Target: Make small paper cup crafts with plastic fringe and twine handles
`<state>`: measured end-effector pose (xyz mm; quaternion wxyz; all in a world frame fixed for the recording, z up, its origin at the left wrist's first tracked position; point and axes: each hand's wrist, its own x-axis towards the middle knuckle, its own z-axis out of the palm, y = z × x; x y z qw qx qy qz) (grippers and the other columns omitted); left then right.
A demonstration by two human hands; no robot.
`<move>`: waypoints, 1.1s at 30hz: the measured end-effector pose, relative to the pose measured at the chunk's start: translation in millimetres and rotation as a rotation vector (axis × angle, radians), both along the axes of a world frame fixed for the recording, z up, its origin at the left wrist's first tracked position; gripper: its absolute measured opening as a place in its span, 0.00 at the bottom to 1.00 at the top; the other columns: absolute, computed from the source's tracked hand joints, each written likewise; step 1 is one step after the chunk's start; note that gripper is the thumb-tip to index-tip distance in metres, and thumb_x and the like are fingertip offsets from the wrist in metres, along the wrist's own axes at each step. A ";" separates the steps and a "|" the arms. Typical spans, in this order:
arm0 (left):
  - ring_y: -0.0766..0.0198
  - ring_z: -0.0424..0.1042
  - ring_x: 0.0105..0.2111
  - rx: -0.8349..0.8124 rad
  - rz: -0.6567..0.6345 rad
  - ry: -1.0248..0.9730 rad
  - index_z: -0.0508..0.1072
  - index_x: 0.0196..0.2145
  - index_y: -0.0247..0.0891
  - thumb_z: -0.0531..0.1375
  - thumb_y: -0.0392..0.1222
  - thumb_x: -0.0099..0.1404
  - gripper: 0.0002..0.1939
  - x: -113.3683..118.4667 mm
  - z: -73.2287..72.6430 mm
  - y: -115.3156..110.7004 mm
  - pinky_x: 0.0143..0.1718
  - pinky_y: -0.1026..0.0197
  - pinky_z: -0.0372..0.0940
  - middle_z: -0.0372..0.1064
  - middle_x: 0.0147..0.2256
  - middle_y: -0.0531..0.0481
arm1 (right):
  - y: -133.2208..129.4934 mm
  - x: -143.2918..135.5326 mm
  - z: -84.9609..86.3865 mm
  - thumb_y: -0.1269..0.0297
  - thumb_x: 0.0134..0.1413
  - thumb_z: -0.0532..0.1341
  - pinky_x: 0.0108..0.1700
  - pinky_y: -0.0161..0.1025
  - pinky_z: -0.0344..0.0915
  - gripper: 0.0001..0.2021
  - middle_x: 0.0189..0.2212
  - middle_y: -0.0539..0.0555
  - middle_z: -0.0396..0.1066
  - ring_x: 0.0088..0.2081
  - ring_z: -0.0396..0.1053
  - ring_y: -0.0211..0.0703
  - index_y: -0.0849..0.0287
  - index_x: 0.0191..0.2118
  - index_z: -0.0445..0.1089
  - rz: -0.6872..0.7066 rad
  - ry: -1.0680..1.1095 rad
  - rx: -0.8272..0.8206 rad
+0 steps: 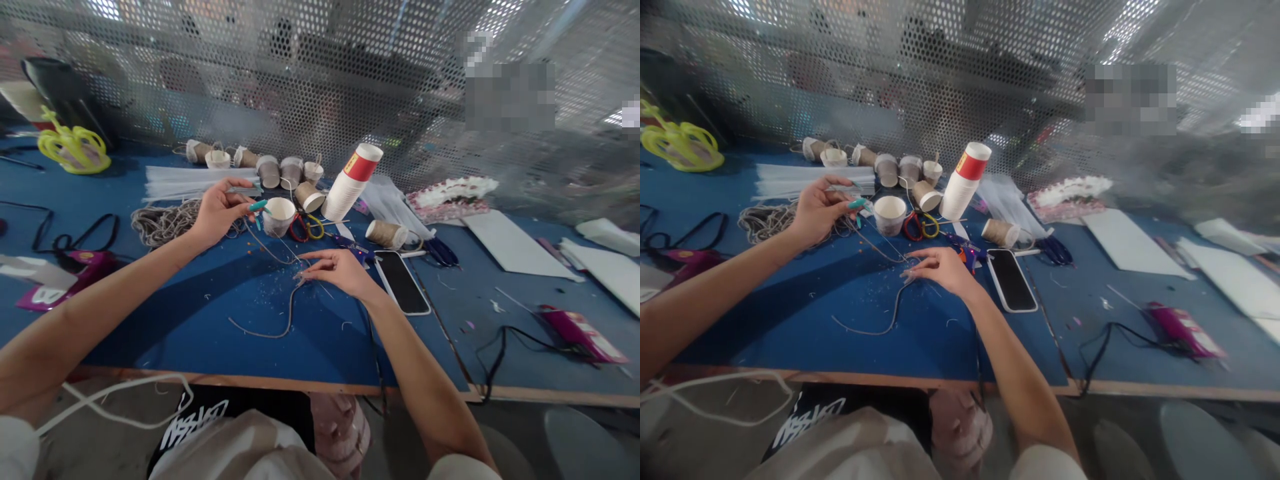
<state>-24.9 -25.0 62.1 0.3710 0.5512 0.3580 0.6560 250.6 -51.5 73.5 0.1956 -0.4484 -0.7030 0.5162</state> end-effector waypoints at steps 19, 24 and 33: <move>0.66 0.76 0.23 -0.046 0.011 0.007 0.70 0.37 0.36 0.70 0.36 0.54 0.15 2.8 -1.8 -1.5 0.34 0.62 0.73 0.72 0.20 0.56 | -10.4 -8.8 -6.8 0.62 0.37 0.74 0.43 0.45 0.71 0.36 0.29 0.52 0.77 0.35 0.76 0.47 0.58 0.56 0.68 -0.178 -0.048 0.325; 0.67 0.74 0.21 -0.044 0.015 0.005 0.70 0.37 0.36 0.70 0.36 0.53 0.16 2.5 0.5 -2.6 0.31 0.62 0.73 0.72 0.20 0.57 | -4.2 -4.2 -7.3 0.64 0.47 0.68 0.48 0.47 0.72 0.28 0.37 0.57 0.80 0.42 0.77 0.49 0.60 0.57 0.68 -0.028 0.010 0.118; 0.64 0.78 0.27 -0.034 0.004 0.017 0.68 0.39 0.36 0.70 0.36 0.53 0.17 4.8 1.0 -4.1 0.35 0.61 0.73 0.73 0.22 0.55 | -9.9 -7.5 -2.6 0.62 0.42 0.71 0.35 0.41 0.70 0.22 0.22 0.52 0.76 0.29 0.78 0.48 0.62 0.46 0.74 -0.111 -0.060 0.185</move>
